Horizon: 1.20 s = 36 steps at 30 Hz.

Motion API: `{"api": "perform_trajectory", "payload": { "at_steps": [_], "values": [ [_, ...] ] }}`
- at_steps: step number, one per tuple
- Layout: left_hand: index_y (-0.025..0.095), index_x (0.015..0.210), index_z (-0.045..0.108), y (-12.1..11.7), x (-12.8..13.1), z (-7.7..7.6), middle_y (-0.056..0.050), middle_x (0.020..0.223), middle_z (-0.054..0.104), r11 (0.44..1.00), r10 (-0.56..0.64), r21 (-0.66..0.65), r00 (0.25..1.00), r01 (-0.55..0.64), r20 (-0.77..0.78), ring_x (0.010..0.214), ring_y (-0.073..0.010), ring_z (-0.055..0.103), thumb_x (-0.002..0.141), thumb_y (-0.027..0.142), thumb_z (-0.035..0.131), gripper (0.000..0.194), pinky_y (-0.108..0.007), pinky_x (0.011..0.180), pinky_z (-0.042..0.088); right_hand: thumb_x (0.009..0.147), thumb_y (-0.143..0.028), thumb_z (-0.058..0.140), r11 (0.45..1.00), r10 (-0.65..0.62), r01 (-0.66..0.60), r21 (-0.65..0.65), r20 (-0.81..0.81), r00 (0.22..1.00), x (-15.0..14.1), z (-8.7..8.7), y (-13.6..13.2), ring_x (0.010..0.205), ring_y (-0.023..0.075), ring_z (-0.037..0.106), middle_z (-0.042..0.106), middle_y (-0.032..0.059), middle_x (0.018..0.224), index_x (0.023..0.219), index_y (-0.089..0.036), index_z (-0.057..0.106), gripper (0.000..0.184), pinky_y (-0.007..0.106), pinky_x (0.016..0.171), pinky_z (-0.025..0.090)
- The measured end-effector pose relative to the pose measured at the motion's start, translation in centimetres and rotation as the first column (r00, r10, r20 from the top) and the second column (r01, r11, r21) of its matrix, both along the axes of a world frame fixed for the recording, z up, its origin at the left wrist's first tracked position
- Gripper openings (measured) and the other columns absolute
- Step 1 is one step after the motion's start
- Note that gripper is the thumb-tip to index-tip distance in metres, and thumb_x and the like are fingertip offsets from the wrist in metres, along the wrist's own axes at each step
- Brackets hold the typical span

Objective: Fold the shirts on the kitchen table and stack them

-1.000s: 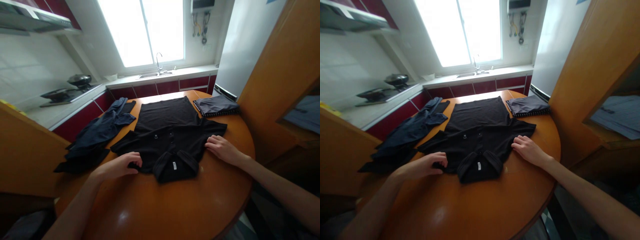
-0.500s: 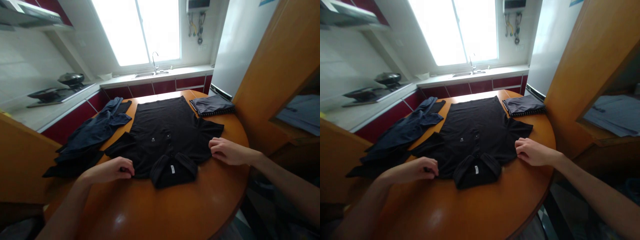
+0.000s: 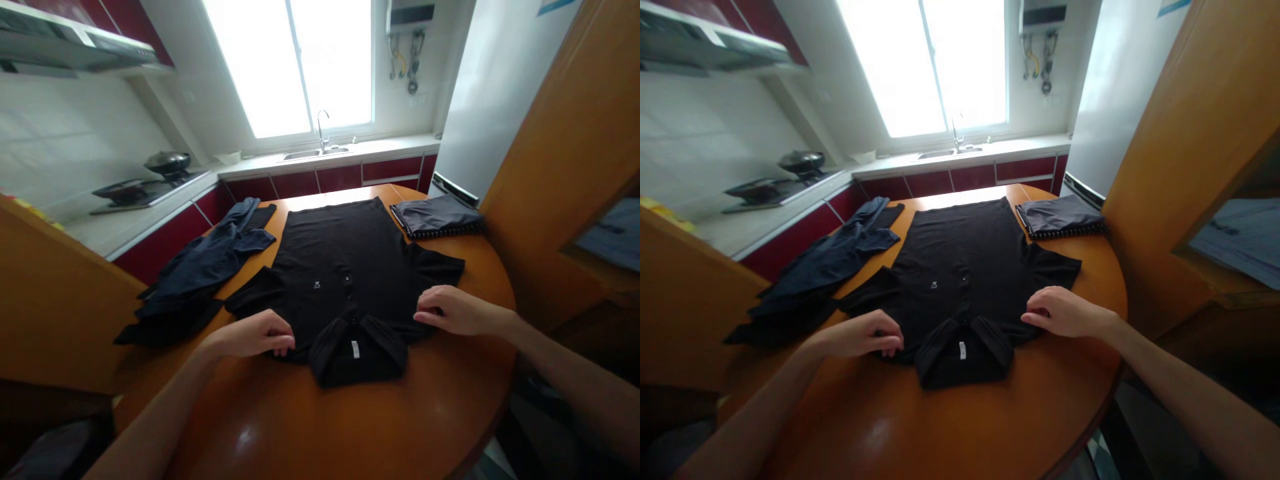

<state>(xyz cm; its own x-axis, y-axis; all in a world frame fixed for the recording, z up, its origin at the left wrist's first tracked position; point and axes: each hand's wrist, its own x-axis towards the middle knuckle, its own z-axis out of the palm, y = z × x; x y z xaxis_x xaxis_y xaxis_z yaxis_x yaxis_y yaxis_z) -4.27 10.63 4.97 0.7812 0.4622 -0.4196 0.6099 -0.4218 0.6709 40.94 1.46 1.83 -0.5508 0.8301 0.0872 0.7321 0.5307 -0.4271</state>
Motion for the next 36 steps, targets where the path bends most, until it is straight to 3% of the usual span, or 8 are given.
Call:
{"api": "perform_trajectory", "payload": {
  "at_steps": [4,7,10,13,18,29,33,36],
  "values": [
    [0.018,0.105,0.075,1.8,1.9,0.1,-0.006,0.100,0.077,0.972,0.067,0.212,0.983,-0.103,0.169,0.091,-0.0193,0.071,0.101,0.052,0.051,0.041,-0.027,0.082,0.055,0.102,-0.034,0.049,0.965,-0.187,0.211,0.157,-0.151,0.971,-1.8,0.0,4.8,0.091,0.0218,0.066,0.072,0.0078,0.095,0.094,-0.020,0.073,0.029,0.033,0.085,0.048],
    [0.020,0.127,0.068,4.3,4.2,-2.0,-0.009,0.130,0.069,0.817,0.125,0.512,0.948,-0.265,0.291,0.120,-0.0235,0.064,0.102,0.049,0.048,0.043,-0.036,0.107,0.048,0.099,-0.029,0.049,0.929,-0.289,0.315,0.195,-0.153,0.945,-4.1,-0.8,9.4,0.115,0.0257,0.063,0.070,0.0121,0.121,0.118,-0.018,0.071,0.031,0.037,0.103,0.046],
    [0.018,0.147,0.053,6.8,5.7,-4.8,-0.012,0.155,0.049,0.679,0.213,0.675,0.958,-0.288,0.194,0.146,-0.0274,0.043,0.103,0.046,0.042,0.053,-0.047,0.122,0.031,0.099,-0.030,0.048,0.904,-0.401,0.396,0.164,0.001,0.916,-6.1,-2.5,12.9,0.139,0.0294,0.047,0.053,0.0171,0.150,0.141,-0.013,0.059,0.047,0.042,0.115,0.037],
    [0.021,0.157,0.039,8.3,5.6,-6.7,-0.010,0.166,0.032,0.633,0.355,0.722,0.934,-0.277,0.047,0.155,-0.0302,0.024,0.105,0.048,0.036,0.059,-0.058,0.124,0.020,0.102,-0.039,0.040,0.880,-0.474,0.460,0.122,0.143,0.869,-6.9,-4.4,14.5,0.153,0.0303,0.027,0.032,0.0171,0.165,0.155,-0.012,0.042,0.060,0.049,0.123,0.024],
    [0.026,0.161,0.032,8.2,4.6,-7.3,-0.005,0.169,0.022,0.594,0.475,0.762,0.877,-0.259,-0.072,0.157,-0.0363,0.014,0.105,0.055,0.030,0.064,-0.067,0.122,0.014,0.104,-0.050,0.033,0.872,-0.490,0.478,0.108,0.200,0.849,-6.6,-5.9,14.3,0.157,0.0269,0.016,0.022,0.0145,0.169,0.160,-0.015,0.034,0.066,0.047,0.126,0.014],
    [0.014,0.160,0.034,5.3,3.7,-7.5,-0.012,0.168,0.023,0.524,0.485,0.834,0.865,-0.172,-0.127,0.155,-0.0400,0.018,0.107,0.041,0.034,0.060,-0.063,0.119,0.026,0.104,-0.048,0.037,0.879,-0.476,0.460,0.122,0.182,0.861,-7.1,-5.6,11.3,0.156,0.0281,0.020,0.026,0.0157,0.167,0.159,-0.017,0.039,0.063,0.050,0.125,0.017],
    [0.018,0.154,0.046,3.1,1.8,-6.1,-0.012,0.163,0.037,0.607,0.357,0.768,0.933,-0.206,-0.032,0.152,-0.0321,0.030,0.107,0.037,0.037,0.051,-0.057,0.121,0.030,0.099,-0.036,0.049,0.897,-0.423,0.413,0.155,0.035,0.905,-6.4,-5.4,9.0,0.152,0.0320,0.030,0.037,0.0191,0.162,0.148,-0.013,0.053,0.055,0.050,0.123,0.026],
    [0.027,0.144,0.057,1.1,-1.8,-4.8,-0.008,0.157,0.047,0.692,0.131,0.706,0.988,-0.149,0.080,0.149,-0.0267,0.037,0.105,0.039,0.046,0.042,-0.050,0.122,0.034,0.096,-0.032,0.055,0.950,-0.226,0.244,0.196,-0.113,0.968,-4.2,-4.4,5.9,0.139,0.0283,0.049,0.054,0.0143,0.147,0.129,-0.020,0.068,0.037,0.046,0.117,0.039]
  ]
}}
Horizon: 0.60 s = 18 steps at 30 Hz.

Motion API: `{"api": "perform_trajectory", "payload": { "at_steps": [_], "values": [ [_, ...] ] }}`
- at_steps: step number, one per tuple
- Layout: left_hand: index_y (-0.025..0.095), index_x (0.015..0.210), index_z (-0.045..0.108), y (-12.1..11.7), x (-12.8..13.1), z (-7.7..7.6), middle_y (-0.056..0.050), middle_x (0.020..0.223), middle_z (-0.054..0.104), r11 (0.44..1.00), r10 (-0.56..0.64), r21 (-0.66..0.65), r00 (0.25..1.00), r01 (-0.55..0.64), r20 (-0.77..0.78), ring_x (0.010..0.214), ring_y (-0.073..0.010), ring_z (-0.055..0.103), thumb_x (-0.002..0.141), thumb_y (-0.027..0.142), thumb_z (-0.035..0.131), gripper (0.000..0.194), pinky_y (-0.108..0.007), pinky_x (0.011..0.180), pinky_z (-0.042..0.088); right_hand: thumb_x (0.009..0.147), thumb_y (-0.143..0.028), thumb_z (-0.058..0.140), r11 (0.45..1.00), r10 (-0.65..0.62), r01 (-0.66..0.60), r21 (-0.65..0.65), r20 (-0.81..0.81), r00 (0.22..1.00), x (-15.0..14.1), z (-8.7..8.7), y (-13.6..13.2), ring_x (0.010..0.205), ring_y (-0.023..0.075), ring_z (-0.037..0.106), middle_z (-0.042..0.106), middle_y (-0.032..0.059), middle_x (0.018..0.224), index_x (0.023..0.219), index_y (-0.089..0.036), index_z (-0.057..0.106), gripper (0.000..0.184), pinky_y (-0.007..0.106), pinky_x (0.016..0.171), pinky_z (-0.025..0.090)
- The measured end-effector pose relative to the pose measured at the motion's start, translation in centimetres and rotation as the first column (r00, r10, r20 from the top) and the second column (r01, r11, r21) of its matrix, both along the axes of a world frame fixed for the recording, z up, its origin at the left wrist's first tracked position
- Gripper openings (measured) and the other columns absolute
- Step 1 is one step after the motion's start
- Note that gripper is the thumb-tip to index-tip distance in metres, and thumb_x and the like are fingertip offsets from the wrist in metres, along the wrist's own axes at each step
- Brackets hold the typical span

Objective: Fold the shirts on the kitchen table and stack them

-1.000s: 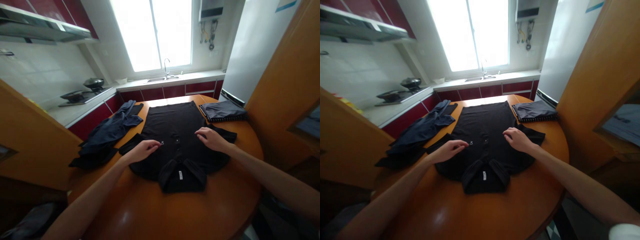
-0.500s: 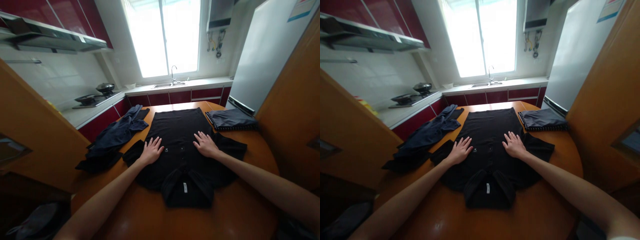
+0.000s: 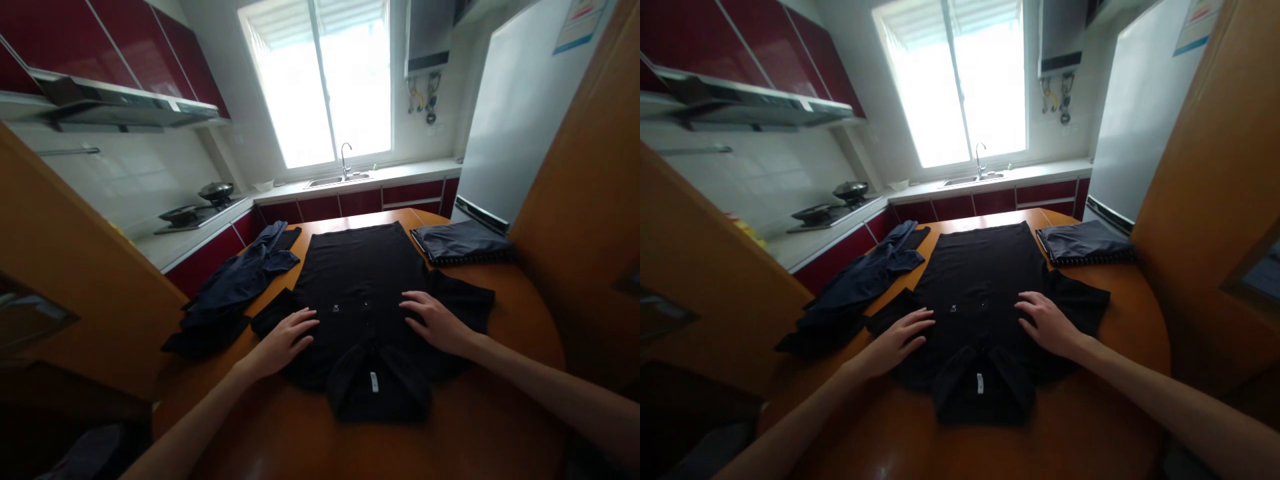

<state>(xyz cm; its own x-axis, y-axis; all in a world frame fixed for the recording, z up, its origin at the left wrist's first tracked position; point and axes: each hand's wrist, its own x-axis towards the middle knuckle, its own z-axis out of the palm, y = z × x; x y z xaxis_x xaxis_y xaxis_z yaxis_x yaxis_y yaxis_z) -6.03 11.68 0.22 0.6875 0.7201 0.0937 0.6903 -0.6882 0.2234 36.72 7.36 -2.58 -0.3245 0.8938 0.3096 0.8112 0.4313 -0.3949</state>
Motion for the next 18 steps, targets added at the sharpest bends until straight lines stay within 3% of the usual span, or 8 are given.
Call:
{"api": "perform_trajectory", "payload": {
  "at_steps": [3,7,10,14,18],
  "values": [
    [0.033,0.140,0.061,-1.6,-4.6,1.0,-0.008,0.150,0.053,0.994,-0.108,0.008,0.993,0.107,0.054,0.144,-0.0278,0.043,0.096,0.039,0.067,0.045,-0.049,0.119,0.039,0.096,-0.040,0.060,0.981,0.177,-0.179,-0.072,-0.031,0.984,3.0,1.4,-3.8,0.119,0.0252,0.059,0.063,0.0092,0.126,0.111,-0.026,0.072,0.023,0.043,0.105,0.048],
    [0.033,0.131,0.068,-2.5,-9.0,1.6,-0.008,0.135,0.062,0.992,-0.125,0.015,0.990,0.124,0.068,0.128,-0.0262,0.056,0.092,0.035,0.072,0.039,-0.041,0.109,0.049,0.093,-0.043,0.067,0.954,0.212,-0.208,-0.216,-0.004,0.977,6.0,2.3,-7.6,0.109,0.0252,0.060,0.064,0.0073,0.117,0.103,-0.028,0.073,0.019,0.042,0.097,0.050],
    [0.030,0.115,0.075,-2.5,-9.5,1.8,-0.008,0.117,0.068,0.997,-0.076,0.028,0.995,0.074,0.058,0.109,-0.0225,0.062,0.100,0.033,0.058,0.023,-0.036,0.099,0.053,0.097,-0.035,0.060,0.965,0.182,-0.171,-0.198,0.039,0.982,6.6,1.9,-8.6,0.102,0.0251,0.060,0.067,0.0080,0.109,0.100,-0.028,0.072,0.014,0.043,0.093,0.049],
    [0.025,0.099,0.074,-2.7,-8.3,2.2,-0.008,0.098,0.068,0.999,-0.042,0.017,0.998,0.041,0.050,0.091,-0.0201,0.062,0.106,0.032,0.042,0.033,-0.031,0.085,0.052,0.100,-0.027,0.049,0.975,0.188,-0.176,-0.133,0.081,0.979,6.2,1.5,-8.8,0.088,0.0234,0.061,0.068,0.0073,0.095,0.087,-0.027,0.067,0.022,0.042,0.085,0.047],
    [0.025,0.093,0.072,-3.6,-8.4,2.6,-0.007,0.094,0.067,1.000,-0.028,-0.008,0.999,0.029,0.035,0.088,-0.0197,0.060,0.105,0.029,0.040,0.034,-0.030,0.083,0.048,0.100,-0.025,0.046,0.965,0.206,-0.191,-0.182,0.063,0.977,5.7,1.7,-9.7,0.083,0.0223,0.060,0.067,0.0067,0.090,0.082,-0.025,0.063,0.025,0.040,0.080,0.047]
  ]
}}
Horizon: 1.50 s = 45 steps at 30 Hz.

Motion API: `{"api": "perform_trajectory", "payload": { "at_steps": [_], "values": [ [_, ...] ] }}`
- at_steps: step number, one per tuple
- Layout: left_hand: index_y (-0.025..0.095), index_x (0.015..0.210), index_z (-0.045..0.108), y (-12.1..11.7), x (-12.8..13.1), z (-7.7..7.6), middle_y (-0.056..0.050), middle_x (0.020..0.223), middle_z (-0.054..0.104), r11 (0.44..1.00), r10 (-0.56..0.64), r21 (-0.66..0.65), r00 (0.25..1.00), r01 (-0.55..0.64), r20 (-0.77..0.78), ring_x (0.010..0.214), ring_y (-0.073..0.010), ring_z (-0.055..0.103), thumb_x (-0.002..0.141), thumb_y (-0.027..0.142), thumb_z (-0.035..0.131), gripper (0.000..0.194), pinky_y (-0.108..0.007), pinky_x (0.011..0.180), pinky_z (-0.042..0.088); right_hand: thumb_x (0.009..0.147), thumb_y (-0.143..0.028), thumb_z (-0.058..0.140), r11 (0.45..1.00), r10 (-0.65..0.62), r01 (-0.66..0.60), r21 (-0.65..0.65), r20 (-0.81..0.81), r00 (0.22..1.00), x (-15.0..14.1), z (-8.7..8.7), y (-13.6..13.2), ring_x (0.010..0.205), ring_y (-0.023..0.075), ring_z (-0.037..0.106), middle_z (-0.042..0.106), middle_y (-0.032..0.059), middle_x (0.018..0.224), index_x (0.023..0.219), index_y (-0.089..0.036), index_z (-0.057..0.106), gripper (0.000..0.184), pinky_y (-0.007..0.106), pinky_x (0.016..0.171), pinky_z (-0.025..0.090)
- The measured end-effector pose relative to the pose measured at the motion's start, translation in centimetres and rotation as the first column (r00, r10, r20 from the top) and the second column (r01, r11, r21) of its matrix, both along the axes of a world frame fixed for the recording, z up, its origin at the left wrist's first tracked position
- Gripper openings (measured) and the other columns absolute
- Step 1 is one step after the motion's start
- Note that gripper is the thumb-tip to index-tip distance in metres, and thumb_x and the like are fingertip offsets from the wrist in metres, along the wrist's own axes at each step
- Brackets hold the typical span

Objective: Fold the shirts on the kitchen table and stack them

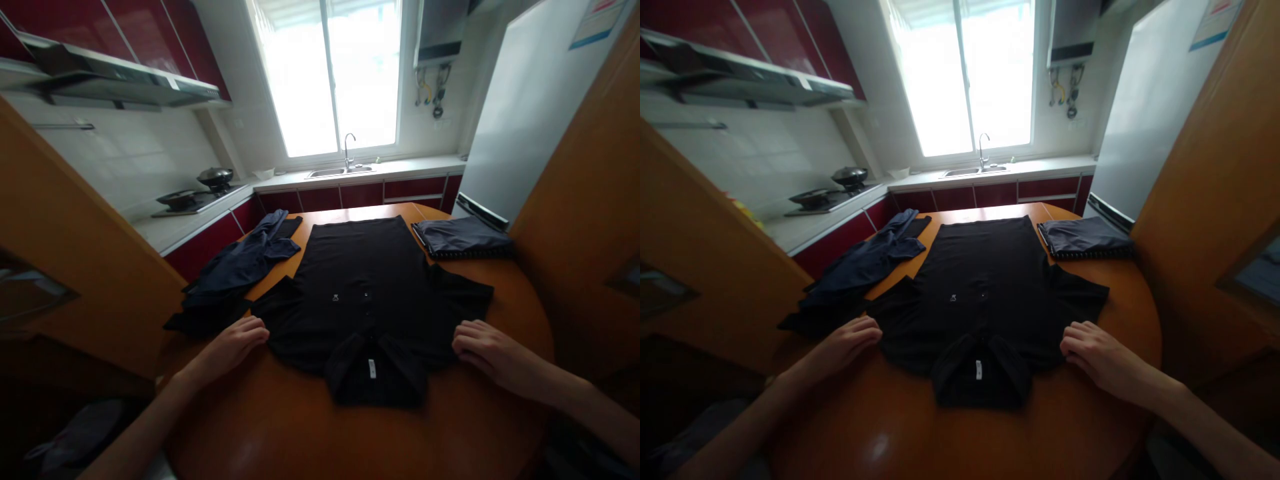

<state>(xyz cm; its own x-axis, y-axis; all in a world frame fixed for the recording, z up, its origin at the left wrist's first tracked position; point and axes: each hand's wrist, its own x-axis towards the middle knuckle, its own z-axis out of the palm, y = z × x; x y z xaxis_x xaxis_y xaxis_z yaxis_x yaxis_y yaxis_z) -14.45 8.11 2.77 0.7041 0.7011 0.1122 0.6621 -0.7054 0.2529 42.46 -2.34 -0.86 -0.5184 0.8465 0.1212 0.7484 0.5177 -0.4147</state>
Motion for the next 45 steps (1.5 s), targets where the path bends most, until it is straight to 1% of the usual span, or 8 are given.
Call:
{"api": "perform_trajectory", "payload": {
  "at_steps": [6,11,16,19,29,32,39,45],
  "values": [
    [0.025,0.086,0.070,-1.6,-0.4,2.3,-0.003,0.088,0.068,0.989,-0.002,-0.145,0.994,-0.014,-0.111,0.081,-0.0176,0.063,0.103,0.034,0.048,0.030,-0.025,0.075,0.048,0.102,-0.035,0.050,0.987,0.060,-0.062,-0.149,-0.019,0.998,-0.8,2.3,-0.7,0.088,0.0219,0.063,0.068,0.0060,0.092,0.082,-0.026,0.066,0.026,0.036,0.080,0.051],
    [0.023,0.118,0.070,1.3,8.2,4.0,-0.007,0.120,0.070,0.998,0.066,0.020,0.995,-0.068,0.072,0.111,-0.0223,0.065,0.106,0.043,0.040,0.039,-0.033,0.101,0.049,0.103,-0.036,0.043,0.989,-0.070,0.077,0.126,-0.054,0.996,-6.0,3.2,6.4,0.121,0.0253,0.060,0.066,0.0120,0.131,0.127,-0.022,0.067,0.036,0.041,0.107,0.046],
    [0.020,0.151,0.049,9.3,21.6,-0.3,-0.010,0.156,0.049,0.999,-0.019,0.042,0.999,0.018,0.034,0.145,-0.0232,0.043,0.105,0.036,0.034,0.051,-0.040,0.122,0.033,0.102,-0.032,0.039,0.981,-0.183,0.171,0.095,0.137,0.974,-12.7,1.4,18.6,0.155,0.0284,0.024,0.031,0.0148,0.166,0.156,-0.014,0.041,0.057,0.049,0.124,0.023],
    [0.019,0.159,0.035,15.4,25.5,-3.1,-0.011,0.167,0.028,0.994,0.104,0.031,0.992,-0.102,-0.077,0.156,-0.0280,0.023,0.105,0.046,0.035,0.060,-0.053,0.123,0.024,0.105,-0.042,0.035,0.951,-0.301,0.308,-0.006,0.192,0.934,-13.3,0.3,24.5,0.158,0.0260,0.011,0.015,0.0126,0.171,0.161,-0.014,0.029,0.063,0.052,0.125,0.015],
    [0.007,0.159,0.032,29.0,18.9,-3.5,-0.024,0.166,0.021,0.817,0.571,0.032,0.800,-0.576,-0.186,0.155,-0.0377,0.019,0.104,0.051,0.023,0.072,-0.060,0.122,0.019,0.106,-0.047,0.020,0.749,-0.640,0.662,-0.013,0.241,0.729,-3.8,-1.2,35.3,0.157,0.0360,0.012,0.014,0.0316,0.166,0.159,0.006,0.020,0.074,0.054,0.124,0.012],
    [0.002,0.160,0.028,30.2,21.0,-3.7,-0.025,0.167,0.018,0.835,0.546,0.045,0.818,-0.548,-0.180,0.156,-0.0372,0.015,0.104,0.048,0.023,0.072,-0.060,0.123,0.017,0.106,-0.043,0.021,0.768,-0.625,0.640,0.004,0.220,0.749,-5.4,-1.0,38.4,0.157,0.0339,0.010,0.012,0.0280,0.167,0.159,0.005,0.020,0.071,0.051,0.125,0.010],
    [0.028,0.162,0.029,33.1,29.9,-5.6,-0.004,0.171,0.018,0.958,0.282,0.002,0.945,-0.286,-0.168,0.158,-0.0304,0.014,0.103,0.058,0.024,0.066,-0.059,0.124,0.012,0.105,-0.048,0.030,0.885,-0.454,0.465,-0.007,0.201,0.868,-10.3,-2.3,43.0,0.158,0.0232,0.011,0.017,0.0128,0.170,0.161,-0.011,0.027,0.068,0.044,0.126,0.009],
    [0.025,0.163,0.027,38.7,23.2,-5.2,-0.006,0.171,0.015,0.872,0.483,0.004,0.857,-0.490,-0.180,0.157,-0.0332,0.012,0.102,0.063,0.019,0.072,-0.060,0.124,0.012,0.105,-0.050,0.024,0.780,-0.608,0.626,0.000,0.233,0.759,-4.0,-2.6,45.3,0.157,0.0294,0.010,0.014,0.0202,0.170,0.161,-0.001,0.022,0.074,0.047,0.126,0.008]
  ]
}}
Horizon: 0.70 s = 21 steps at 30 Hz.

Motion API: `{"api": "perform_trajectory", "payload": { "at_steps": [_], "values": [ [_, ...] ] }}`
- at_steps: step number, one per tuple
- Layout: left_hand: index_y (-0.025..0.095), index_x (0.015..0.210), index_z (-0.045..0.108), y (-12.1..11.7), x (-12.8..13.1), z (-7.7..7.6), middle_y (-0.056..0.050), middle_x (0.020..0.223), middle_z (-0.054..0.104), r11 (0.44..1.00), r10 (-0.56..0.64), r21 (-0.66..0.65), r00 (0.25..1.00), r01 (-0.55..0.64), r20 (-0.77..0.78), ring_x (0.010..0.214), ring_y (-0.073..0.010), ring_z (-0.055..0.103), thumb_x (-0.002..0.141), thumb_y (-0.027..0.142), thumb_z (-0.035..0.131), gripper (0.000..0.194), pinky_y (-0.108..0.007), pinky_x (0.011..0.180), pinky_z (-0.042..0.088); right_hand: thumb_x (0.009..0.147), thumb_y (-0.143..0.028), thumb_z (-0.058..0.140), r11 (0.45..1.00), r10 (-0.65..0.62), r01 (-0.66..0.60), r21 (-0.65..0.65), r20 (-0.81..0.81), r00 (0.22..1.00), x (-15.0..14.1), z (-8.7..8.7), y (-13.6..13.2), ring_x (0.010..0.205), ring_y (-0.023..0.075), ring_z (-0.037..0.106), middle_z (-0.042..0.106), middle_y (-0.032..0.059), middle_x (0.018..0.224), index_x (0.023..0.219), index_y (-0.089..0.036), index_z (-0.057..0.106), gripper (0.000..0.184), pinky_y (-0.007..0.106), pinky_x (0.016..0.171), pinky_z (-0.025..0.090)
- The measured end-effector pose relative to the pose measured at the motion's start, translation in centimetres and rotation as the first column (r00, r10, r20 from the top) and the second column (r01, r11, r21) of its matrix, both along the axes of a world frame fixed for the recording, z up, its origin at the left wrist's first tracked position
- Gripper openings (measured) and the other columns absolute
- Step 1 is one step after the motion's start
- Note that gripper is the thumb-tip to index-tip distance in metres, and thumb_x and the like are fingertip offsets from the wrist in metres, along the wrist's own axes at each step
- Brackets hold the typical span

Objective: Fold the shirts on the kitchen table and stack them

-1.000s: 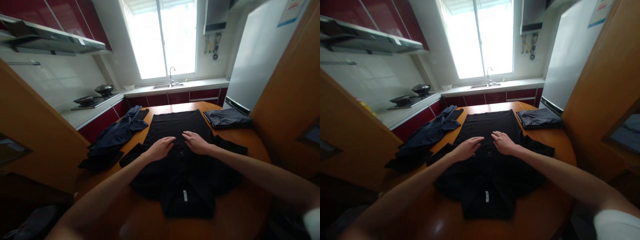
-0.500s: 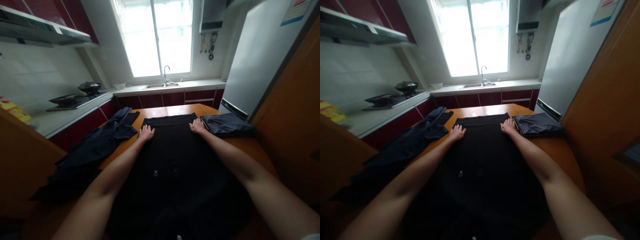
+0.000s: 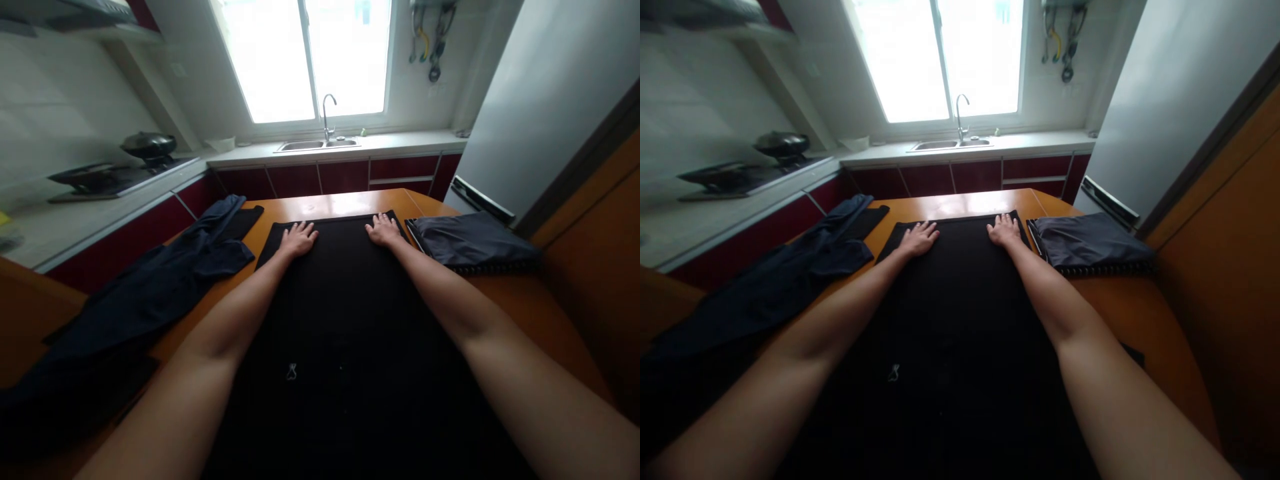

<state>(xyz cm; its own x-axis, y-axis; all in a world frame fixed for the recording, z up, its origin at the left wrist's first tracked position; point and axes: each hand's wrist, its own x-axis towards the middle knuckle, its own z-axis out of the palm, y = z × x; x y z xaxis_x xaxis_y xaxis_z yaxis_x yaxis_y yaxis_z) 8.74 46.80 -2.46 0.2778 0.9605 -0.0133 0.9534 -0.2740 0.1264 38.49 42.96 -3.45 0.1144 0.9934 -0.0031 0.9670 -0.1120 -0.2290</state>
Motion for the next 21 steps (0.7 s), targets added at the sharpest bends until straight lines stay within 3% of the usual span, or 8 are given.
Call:
{"api": "perform_trajectory", "payload": {
  "at_steps": [3,5,9,11,13,17,19,21],
  "values": [
    [0.018,0.163,0.024,1.6,-4.3,0.4,-0.010,0.171,0.014,0.991,0.131,0.005,0.990,-0.131,-0.042,0.157,-0.0322,0.013,0.102,0.060,0.017,0.075,-0.057,0.125,0.012,0.104,-0.048,0.026,0.996,-0.085,0.085,0.011,0.009,0.996,1.6,0.0,0.7,0.157,0.0307,0.010,0.014,0.0239,0.169,0.159,0.005,0.020,0.077,0.044,0.126,0.007],
    [0.014,0.163,0.025,1.6,-4.9,0.8,-0.013,0.171,0.015,0.983,0.186,0.006,0.980,-0.186,-0.069,0.157,-0.0327,0.013,0.103,0.058,0.017,0.075,-0.058,0.125,0.011,0.104,-0.045,0.026,0.990,-0.137,0.136,0.034,0.010,0.991,0.8,-0.1,0.9,0.157,0.0333,0.007,0.012,0.0277,0.168,0.157,0.011,0.019,0.077,0.046,0.125,0.005],
    [0.010,0.161,0.029,-0.5,-0.7,1.0,-0.015,0.170,0.017,0.995,0.059,0.083,0.997,-0.054,-0.050,0.158,-0.0300,0.013,0.105,0.049,0.019,0.069,-0.059,0.125,0.008,0.104,-0.043,0.028,0.996,-0.005,0.005,0.090,0.001,1.000,-3.4,-0.1,0.7,0.157,0.0312,0.008,0.015,0.0243,0.168,0.158,0.006,0.024,0.073,0.046,0.126,0.004],
    [0.015,0.162,0.026,-1.4,1.9,0.6,-0.011,0.170,0.017,0.993,-0.109,0.054,0.994,0.109,-0.008,0.158,-0.0281,0.013,0.105,0.051,0.019,0.068,-0.057,0.125,0.011,0.104,-0.046,0.027,0.991,0.112,-0.111,0.076,-0.008,0.994,-4.6,-0.2,0.6,0.157,0.0286,0.012,0.019,0.0200,0.169,0.158,0.000,0.029,0.071,0.045,0.126,0.006],
    [0.023,0.163,0.026,-1.5,2.8,0.1,-0.006,0.171,0.016,0.983,-0.182,0.005,0.983,0.182,0.008,0.158,-0.0290,0.012,0.105,0.057,0.019,0.068,-0.057,0.125,0.013,0.104,-0.049,0.025,0.995,0.091,-0.091,0.041,-0.011,0.996,-4.1,-0.4,0.5,0.157,0.0287,0.013,0.018,0.0196,0.169,0.159,-0.001,0.028,0.073,0.046,0.125,0.008],
    [0.019,0.163,0.027,-0.1,-1.2,0.4,-0.011,0.171,0.016,0.999,0.050,-0.001,0.998,-0.050,-0.045,0.158,-0.0306,0.013,0.104,0.058,0.017,0.071,-0.055,0.125,0.014,0.103,-0.048,0.026,0.993,-0.119,0.119,0.020,0.008,0.993,-0.1,-0.7,0.7,0.157,0.0322,0.013,0.016,0.0248,0.168,0.159,0.005,0.022,0.077,0.047,0.125,0.010],
    [0.012,0.162,0.027,0.4,-3.6,1.1,-0.017,0.169,0.018,0.989,0.146,0.008,0.987,-0.146,-0.069,0.157,-0.0320,0.015,0.105,0.054,0.019,0.071,-0.055,0.125,0.014,0.103,-0.045,0.029,0.989,-0.139,0.138,0.051,0.014,0.990,1.0,-0.7,0.6,0.156,0.0326,0.014,0.019,0.0265,0.167,0.157,0.007,0.024,0.076,0.046,0.125,0.011],
    [0.008,0.161,0.028,0.1,-4.4,1.8,-0.019,0.168,0.019,0.992,0.127,0.038,0.989,-0.124,-0.080,0.157,-0.0321,0.015,0.106,0.050,0.022,0.070,-0.055,0.125,0.012,0.103,-0.041,0.030,0.990,-0.102,0.100,0.101,0.016,0.995,0.2,-0.5,0.1,0.156,0.0323,0.016,0.022,0.0270,0.166,0.156,0.007,0.027,0.071,0.046,0.125,0.012]
  ]
}}
